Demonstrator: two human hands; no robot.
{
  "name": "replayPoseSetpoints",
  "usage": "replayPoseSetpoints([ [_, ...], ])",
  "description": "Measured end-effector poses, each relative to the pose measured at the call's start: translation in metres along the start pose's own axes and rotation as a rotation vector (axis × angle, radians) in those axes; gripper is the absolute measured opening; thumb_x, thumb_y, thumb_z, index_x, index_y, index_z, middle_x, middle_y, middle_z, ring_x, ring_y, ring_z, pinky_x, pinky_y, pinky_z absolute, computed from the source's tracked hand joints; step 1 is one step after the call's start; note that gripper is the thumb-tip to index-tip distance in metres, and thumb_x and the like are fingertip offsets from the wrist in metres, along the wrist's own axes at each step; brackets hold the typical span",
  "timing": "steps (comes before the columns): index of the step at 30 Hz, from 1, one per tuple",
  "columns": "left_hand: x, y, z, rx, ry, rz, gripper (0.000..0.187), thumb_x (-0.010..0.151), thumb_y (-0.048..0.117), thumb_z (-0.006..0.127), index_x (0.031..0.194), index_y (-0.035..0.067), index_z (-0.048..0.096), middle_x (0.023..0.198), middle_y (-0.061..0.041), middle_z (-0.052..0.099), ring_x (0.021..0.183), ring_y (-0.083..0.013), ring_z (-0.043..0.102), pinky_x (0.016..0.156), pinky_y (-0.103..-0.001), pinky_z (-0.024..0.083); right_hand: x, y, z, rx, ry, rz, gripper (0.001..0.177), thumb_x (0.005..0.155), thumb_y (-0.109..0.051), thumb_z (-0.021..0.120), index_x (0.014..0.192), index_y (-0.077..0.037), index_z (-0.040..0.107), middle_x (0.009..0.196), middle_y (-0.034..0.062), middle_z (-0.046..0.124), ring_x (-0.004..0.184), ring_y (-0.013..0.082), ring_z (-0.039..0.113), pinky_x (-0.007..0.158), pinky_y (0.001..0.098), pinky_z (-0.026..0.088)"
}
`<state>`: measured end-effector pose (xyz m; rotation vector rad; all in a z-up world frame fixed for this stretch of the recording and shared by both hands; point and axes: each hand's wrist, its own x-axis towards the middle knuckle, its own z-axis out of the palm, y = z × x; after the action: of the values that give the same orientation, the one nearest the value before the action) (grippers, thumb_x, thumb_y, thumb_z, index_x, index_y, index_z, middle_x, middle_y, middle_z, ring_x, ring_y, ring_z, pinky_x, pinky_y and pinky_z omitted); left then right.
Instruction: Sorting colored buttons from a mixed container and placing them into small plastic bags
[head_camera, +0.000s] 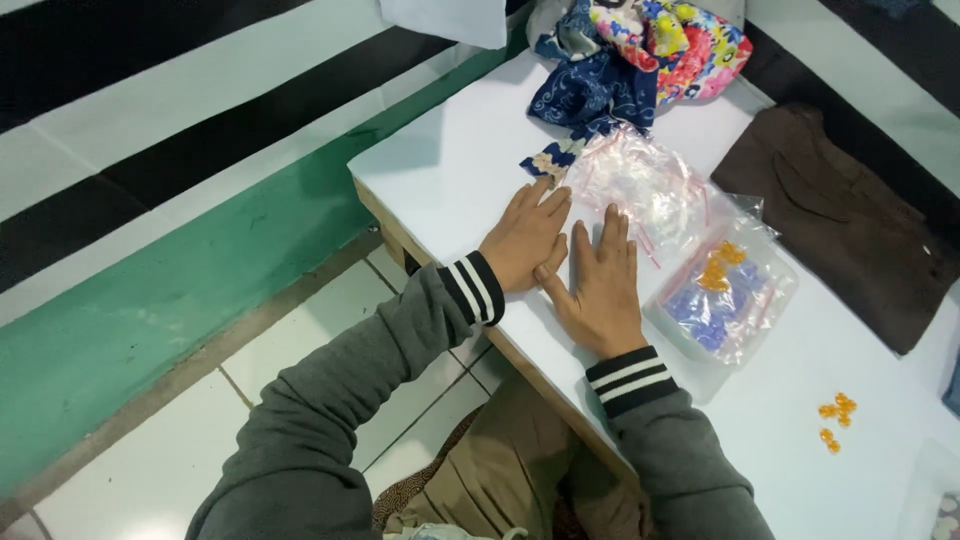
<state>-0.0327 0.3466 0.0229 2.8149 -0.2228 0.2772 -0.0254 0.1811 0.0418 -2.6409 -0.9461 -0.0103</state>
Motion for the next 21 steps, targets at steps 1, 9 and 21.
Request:
replayPoseSetpoints([
  [1,0.001,-0.004,0.005,-0.006,-0.005,-0.004,0.055,0.100,0.026,0.042,0.148,0.000,0.050,0.154,-0.019,0.047,0.151,-0.0377,0.028,0.123,-0.049,0.025,0.000,0.002,0.003,0.000,-0.009,0.001,0.097,0.095,-0.080,0.037,0.155,-0.004,0.043,0.168,0.0321,0.008,0.158,0.0461,0.006,0.125,0.0602,0.009],
  [9,-0.010,0.011,0.000,-0.268,0.781,0.336,0.028,0.095,-0.005,0.057,0.119,0.006,0.067,0.109,-0.007,0.063,0.096,-0.0320,0.066,0.087,-0.040,0.058,-0.009,0.005,0.002,-0.017,0.503,-0.386,0.090,0.096,-0.071,0.054,0.144,0.005,0.054,0.158,0.0271,0.040,0.153,0.0430,0.029,0.125,0.0568,0.015],
  [21,-0.041,0.175,-0.018,-1.606,0.232,-0.013,0.022,0.097,0.006,0.069,0.116,-0.003,0.074,0.087,-0.018,0.074,0.081,-0.0205,0.072,0.073,-0.036,0.062,-0.126,0.059,-0.097,0.411,0.832,-0.341,0.041,0.102,-0.043,0.060,0.076,-0.011,0.066,0.070,0.0018,0.065,0.064,0.0256,0.062,0.070,0.0371,0.052],
])
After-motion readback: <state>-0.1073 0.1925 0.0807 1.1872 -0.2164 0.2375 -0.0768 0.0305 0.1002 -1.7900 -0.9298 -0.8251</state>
